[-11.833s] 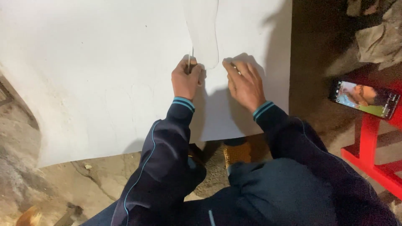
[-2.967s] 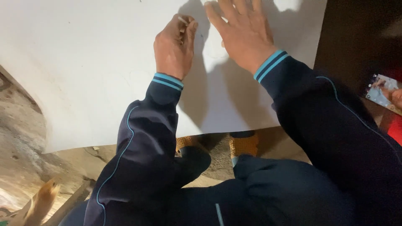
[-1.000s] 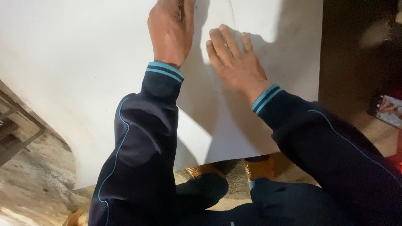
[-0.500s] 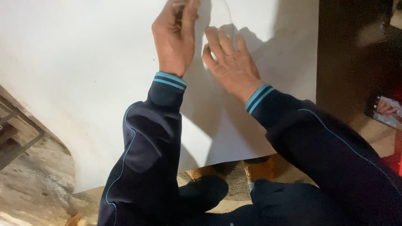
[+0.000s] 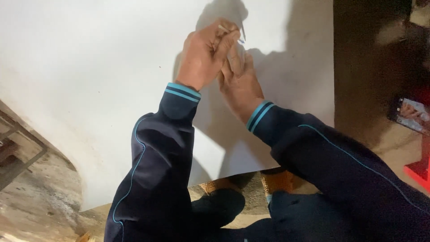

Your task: Tracing the outline of shoe insoles onto a large white sheet using a pencil

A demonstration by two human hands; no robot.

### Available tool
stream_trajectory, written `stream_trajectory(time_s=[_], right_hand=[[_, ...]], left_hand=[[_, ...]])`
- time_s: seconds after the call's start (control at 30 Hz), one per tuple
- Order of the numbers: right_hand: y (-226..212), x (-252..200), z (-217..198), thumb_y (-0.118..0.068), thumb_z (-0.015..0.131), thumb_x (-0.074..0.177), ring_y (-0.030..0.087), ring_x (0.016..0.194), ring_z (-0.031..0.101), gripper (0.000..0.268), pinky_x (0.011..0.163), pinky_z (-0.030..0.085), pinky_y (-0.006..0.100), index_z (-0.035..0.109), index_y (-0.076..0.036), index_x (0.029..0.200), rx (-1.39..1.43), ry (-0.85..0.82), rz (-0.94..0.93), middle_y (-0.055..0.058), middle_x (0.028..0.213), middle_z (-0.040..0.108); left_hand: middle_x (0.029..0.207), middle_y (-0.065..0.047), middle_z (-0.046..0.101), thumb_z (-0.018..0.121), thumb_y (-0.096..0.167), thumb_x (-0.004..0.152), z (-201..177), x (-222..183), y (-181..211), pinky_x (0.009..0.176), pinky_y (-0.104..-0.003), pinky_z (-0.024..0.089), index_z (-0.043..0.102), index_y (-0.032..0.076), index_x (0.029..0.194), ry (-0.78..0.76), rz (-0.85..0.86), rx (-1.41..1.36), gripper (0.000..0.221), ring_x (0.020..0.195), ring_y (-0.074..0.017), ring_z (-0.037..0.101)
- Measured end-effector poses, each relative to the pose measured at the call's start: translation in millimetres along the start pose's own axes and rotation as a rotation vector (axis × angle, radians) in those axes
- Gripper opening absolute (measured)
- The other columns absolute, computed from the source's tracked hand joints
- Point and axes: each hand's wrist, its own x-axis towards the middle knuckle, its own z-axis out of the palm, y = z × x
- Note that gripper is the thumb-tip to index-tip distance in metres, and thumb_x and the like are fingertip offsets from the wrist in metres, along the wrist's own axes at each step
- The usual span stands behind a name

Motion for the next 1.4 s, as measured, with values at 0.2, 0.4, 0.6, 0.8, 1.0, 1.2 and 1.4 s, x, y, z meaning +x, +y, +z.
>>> stream_trajectory(time_s=[0.2,0.4,0.6,0.8,1.0,1.2,1.4], right_hand=[[-4,4,20,-0.031,0.064,0.092,0.042,0.156,0.014,0.075,0.118,0.030,0.061,0.039,-0.015,0.161,0.007,0.167,0.045,0.016,0.172,0.020],[-5,5,26,-0.024,0.074,0.089,0.040,0.151,0.029,0.080,0.119,0.033,0.058,0.042,-0.012,0.161,0.018,0.270,0.054,0.018,0.166,0.033],[-1,3,14,-0.030,0.072,0.088,0.038,0.155,0.023,0.087,0.118,0.034,0.056,0.034,-0.011,0.163,0.021,0.219,0.036,0.018,0.169,0.029],[5,-1,6,-0.035,0.065,0.092,0.041,0.154,0.022,0.078,0.118,0.034,0.057,0.039,-0.011,0.162,-0.054,0.226,0.015,0.019,0.169,0.029],[13,-6,-8,-0.040,0.069,0.087,0.041,0.153,0.023,0.088,0.117,0.034,0.055,0.035,-0.014,0.164,-0.113,0.246,0.007,0.017,0.167,0.030],[15,-5,-9,-0.039,0.074,0.082,0.039,0.152,0.030,0.095,0.118,0.031,0.057,0.032,-0.014,0.164,-0.040,0.269,0.019,0.017,0.165,0.035],[13,-5,-3,-0.039,0.067,0.092,0.038,0.155,0.025,0.082,0.121,0.026,0.060,0.036,-0.018,0.165,-0.021,0.303,0.049,0.014,0.171,0.027]], left_hand=[[0.090,-0.004,0.076,0.055,0.025,0.107,8,-1,-6,0.068,-0.040,0.056,0.064,0.012,0.106,-0.014,0.039,0.092,0.015,0.075,-0.0256,0.072],[0.091,-0.007,0.074,0.053,0.022,0.108,5,1,-3,0.066,-0.043,0.056,0.061,0.010,0.107,-0.021,0.095,0.110,0.015,0.078,-0.0296,0.071],[0.088,-0.008,0.072,0.052,0.019,0.108,4,5,0,0.066,-0.043,0.056,0.061,0.008,0.103,-0.031,0.115,0.114,0.015,0.076,-0.0307,0.068],[0.092,-0.011,0.072,0.052,0.019,0.109,-1,10,4,0.072,-0.046,0.056,0.061,0.006,0.105,-0.037,0.136,0.129,0.016,0.081,-0.0332,0.068],[0.093,-0.008,0.070,0.052,0.021,0.110,-5,18,1,0.069,-0.043,0.052,0.063,0.007,0.102,0.016,0.139,0.129,0.020,0.079,-0.0287,0.062],[0.097,-0.006,0.070,0.052,0.019,0.110,-4,27,-6,0.074,-0.042,0.050,0.063,0.008,0.098,0.098,0.226,0.144,0.019,0.081,-0.0273,0.062],[0.084,-0.007,0.068,0.057,0.020,0.109,-2,32,-18,0.061,-0.040,0.046,0.066,0.006,0.092,0.193,0.249,0.195,0.024,0.069,-0.0265,0.056]])
